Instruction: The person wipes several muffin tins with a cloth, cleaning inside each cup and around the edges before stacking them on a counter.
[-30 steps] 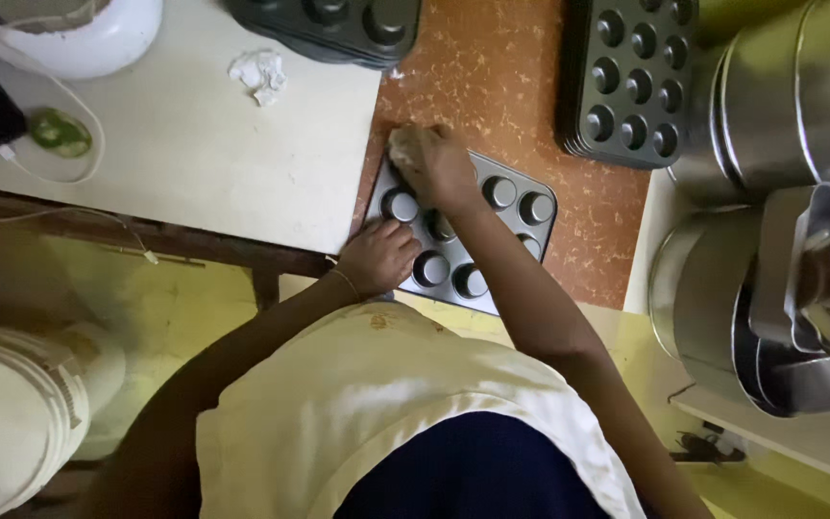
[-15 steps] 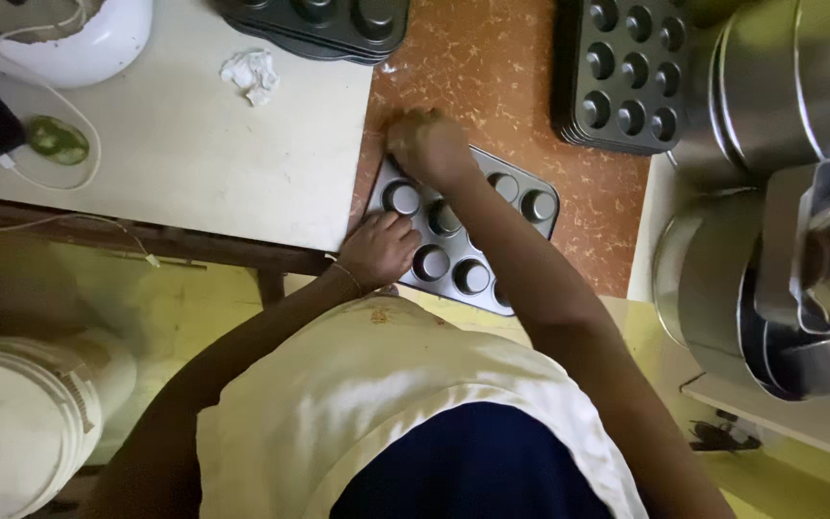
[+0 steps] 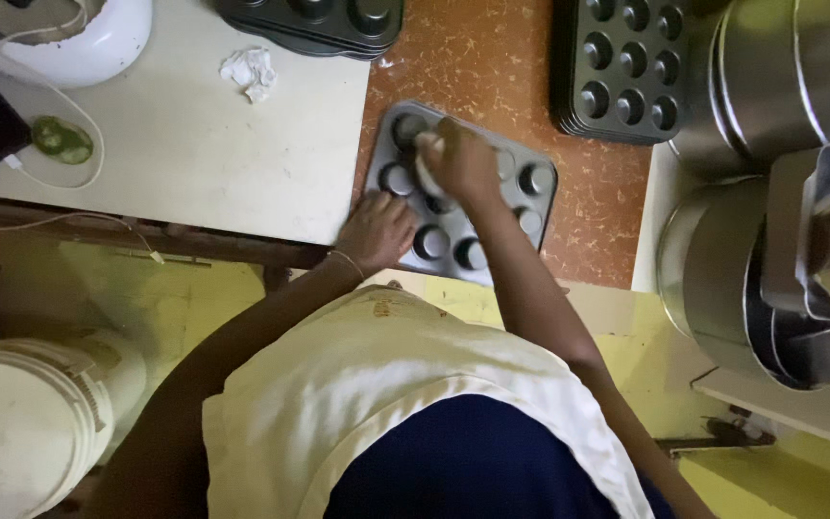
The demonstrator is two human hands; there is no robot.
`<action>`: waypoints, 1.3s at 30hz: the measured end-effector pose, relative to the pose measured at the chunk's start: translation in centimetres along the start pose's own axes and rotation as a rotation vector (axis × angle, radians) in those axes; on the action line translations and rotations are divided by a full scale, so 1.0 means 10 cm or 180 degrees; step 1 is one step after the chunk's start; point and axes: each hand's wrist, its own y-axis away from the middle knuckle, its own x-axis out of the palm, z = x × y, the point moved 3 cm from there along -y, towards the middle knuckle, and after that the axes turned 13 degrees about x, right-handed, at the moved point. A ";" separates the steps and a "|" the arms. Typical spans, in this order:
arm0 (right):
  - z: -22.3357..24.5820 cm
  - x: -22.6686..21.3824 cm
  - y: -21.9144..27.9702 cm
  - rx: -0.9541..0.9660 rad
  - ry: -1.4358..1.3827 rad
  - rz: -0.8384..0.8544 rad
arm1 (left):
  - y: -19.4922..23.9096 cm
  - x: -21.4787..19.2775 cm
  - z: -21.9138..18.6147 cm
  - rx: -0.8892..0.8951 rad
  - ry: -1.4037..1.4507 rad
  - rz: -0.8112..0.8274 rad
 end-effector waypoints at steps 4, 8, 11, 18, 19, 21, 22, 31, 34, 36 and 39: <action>0.24 0.44 0.49 -0.0887 -0.0113 -0.0019 | 0.18 -0.22 0.07 -0.0734 0.0258 0.0351; 0.34 0.48 0.42 -0.0893 0.0467 -0.0736 | 0.46 -0.42 -0.02 -0.0545 0.0027 -0.0392; 0.27 0.56 0.24 -0.0803 0.0026 -0.0804 | 0.53 -0.46 -0.01 -0.0703 0.0195 -0.0353; 0.49 0.46 1.21 -0.1697 0.0178 -0.0688 | 0.44 -0.65 0.00 -0.1289 -0.0169 -0.0102; 0.45 0.58 1.19 -0.1692 0.0179 -0.0667 | 0.53 -0.58 -0.01 -0.1303 -0.0156 -0.0092; 0.35 0.74 1.10 -0.1563 0.0375 -0.1038 | 0.64 -0.42 0.02 -0.1251 -0.0056 0.0089; 0.38 0.72 1.02 -0.1546 0.0374 -0.1067 | 0.63 -0.44 0.04 -0.1218 -0.0061 0.0087; -0.19 0.54 1.33 -0.1489 -0.0067 -0.0741 | 0.62 -0.38 0.07 -0.1231 -0.0005 0.0416; -0.51 0.57 1.33 -0.0976 -0.0180 -0.0763 | 0.62 -0.35 0.08 -0.1288 0.0021 0.0454; -0.52 0.40 1.13 -0.0196 -0.1659 -0.1101 | 0.60 -0.41 0.09 -0.1290 0.0188 0.0525; -0.89 0.24 0.97 0.0368 -0.1614 -0.1706 | 0.65 -0.43 0.05 -0.1210 0.0065 0.0421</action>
